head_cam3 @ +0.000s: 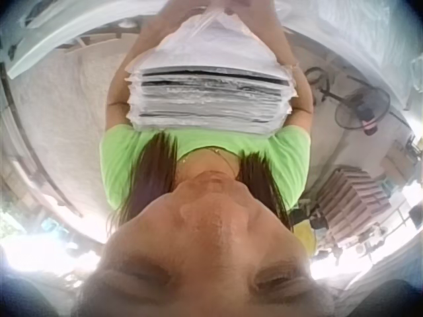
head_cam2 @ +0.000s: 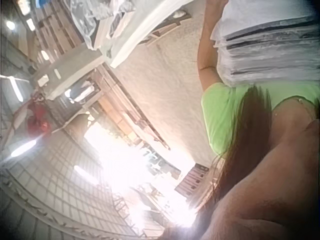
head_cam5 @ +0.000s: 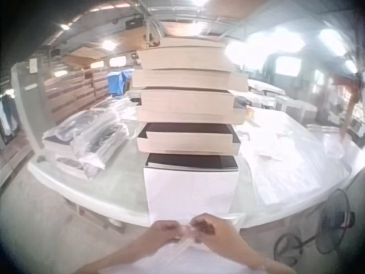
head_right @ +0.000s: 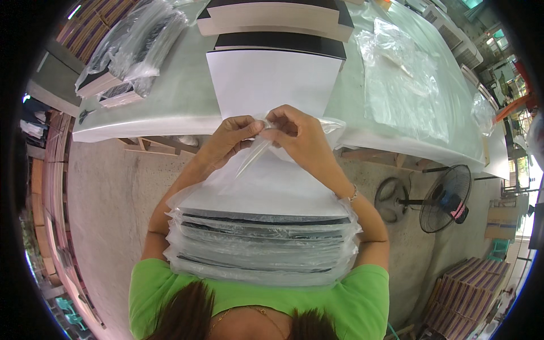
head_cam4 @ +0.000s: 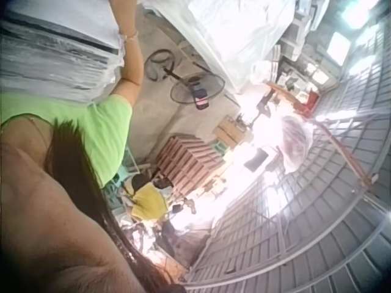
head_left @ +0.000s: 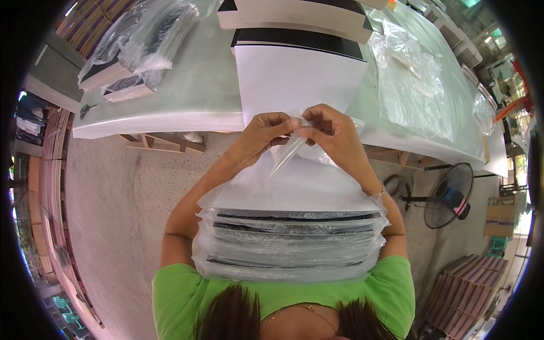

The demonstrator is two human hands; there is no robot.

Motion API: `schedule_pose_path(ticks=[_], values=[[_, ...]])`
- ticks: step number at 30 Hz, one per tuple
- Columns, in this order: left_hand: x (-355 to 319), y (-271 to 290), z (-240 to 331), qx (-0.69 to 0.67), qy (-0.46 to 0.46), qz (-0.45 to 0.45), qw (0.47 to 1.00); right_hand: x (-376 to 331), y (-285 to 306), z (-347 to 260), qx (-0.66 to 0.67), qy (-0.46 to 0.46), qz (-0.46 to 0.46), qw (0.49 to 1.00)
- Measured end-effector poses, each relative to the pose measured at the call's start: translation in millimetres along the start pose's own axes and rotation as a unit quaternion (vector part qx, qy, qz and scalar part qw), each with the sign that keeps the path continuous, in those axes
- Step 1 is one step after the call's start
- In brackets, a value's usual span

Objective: The person wraps individual black folders in clear plastic bags, tucking the excess plastic inside the folder pockets before stacking them.

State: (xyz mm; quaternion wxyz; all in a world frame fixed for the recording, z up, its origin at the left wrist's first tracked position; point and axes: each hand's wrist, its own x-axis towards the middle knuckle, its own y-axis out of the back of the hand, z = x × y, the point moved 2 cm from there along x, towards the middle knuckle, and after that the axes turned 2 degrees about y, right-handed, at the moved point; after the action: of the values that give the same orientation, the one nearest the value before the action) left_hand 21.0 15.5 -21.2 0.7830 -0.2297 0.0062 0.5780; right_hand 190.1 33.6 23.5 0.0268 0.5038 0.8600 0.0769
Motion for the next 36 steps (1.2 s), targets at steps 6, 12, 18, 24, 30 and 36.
schedule_pose_path(ticks=[6,12,18,24,30,36], values=[[-0.8,10.6,-7.5,-0.184,0.017,-0.006,0.983,-11.3,23.7,7.6,0.029,-0.049,0.087,0.995],[-6.7,41.9,-11.1,-0.354,0.001,-0.016,0.935,-81.5,138.6,132.4,0.265,-0.040,0.254,0.929],[-26.9,62.6,2.2,-0.344,-0.040,0.113,0.931,-207.9,290.5,196.7,0.283,0.171,0.454,0.827],[-27.6,49.4,3.1,-0.200,-0.014,-0.003,0.980,-192.0,316.8,123.8,0.250,0.246,0.255,0.901],[-29.6,-2.2,25.4,-0.057,0.003,-0.023,0.998,-72.6,133.1,7.5,-0.172,0.121,0.321,0.924],[-32.5,-19.2,31.8,0.025,-0.020,-0.056,0.998,-36.2,15.5,-57.5,-0.269,0.203,0.036,0.941]])
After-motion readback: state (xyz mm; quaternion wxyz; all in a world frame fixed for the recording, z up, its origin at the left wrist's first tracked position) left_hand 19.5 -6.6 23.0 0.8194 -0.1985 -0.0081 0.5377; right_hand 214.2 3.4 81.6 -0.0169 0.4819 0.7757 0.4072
